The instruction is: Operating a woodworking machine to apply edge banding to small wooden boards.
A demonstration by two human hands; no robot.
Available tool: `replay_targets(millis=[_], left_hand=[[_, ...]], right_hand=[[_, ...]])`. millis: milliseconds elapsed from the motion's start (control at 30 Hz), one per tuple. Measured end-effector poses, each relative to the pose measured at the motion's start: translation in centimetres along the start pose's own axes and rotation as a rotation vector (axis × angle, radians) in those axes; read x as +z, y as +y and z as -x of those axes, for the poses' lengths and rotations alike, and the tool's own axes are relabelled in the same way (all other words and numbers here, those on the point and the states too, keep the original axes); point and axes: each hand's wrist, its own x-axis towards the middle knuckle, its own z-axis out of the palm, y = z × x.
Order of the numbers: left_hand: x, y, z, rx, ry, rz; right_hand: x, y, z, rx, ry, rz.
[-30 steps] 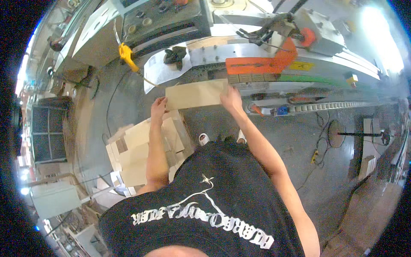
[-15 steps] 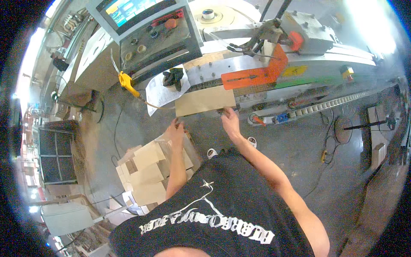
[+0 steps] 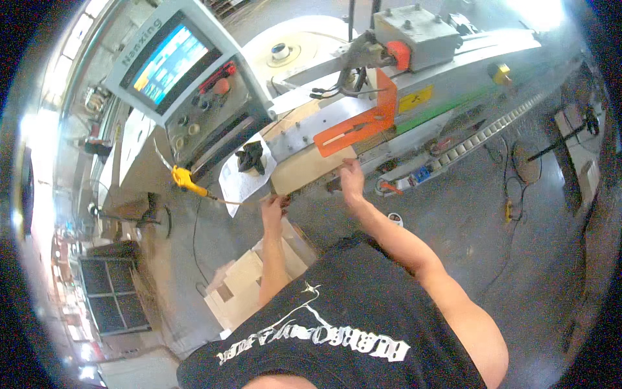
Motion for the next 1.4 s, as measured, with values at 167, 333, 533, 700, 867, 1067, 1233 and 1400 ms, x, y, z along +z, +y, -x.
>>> replay_targets(millis=[167,333,533,700,867,1067,1233,1400], left_hand=[[5.9,1.3,1.2,-0.013,-0.205,0.026],[11.7,2.4,2.0,-0.035,-0.370,0.029],[16.4,2.5,2.0,-0.030,-0.611,0.121],[13.8,2.5,5.3,-0.112,-0.563,0.011],[4.6,-1.2,8.1,-0.031,-0.370,0.102],[-13.5,-6.5,12.4,0.083,0.319,0.158],[-30.4,-12.6,21.1,-0.107,1.127,-0.598],[-40.8,-25.9,29.7,-0.582,1.307,-0.752]], right_hand=[[-3.6,-1.2,-4.0,-0.024,0.225,-0.098],[-7.8,-4.4,-6.5,-0.071,0.352,-0.025],[-13.1,-5.2,-8.3,-0.104,0.281,0.080],[-12.6,-1.7,-4.4,-0.039,0.123,-0.060],[-8.6,-0.5,5.1,0.259,-0.320,-0.041],[-3.1,1.4,10.3,0.490,-0.871,0.278],[2.3,2.3,12.2,0.477,-1.143,0.519],[9.2,3.5,17.8,0.451,-1.454,0.694]])
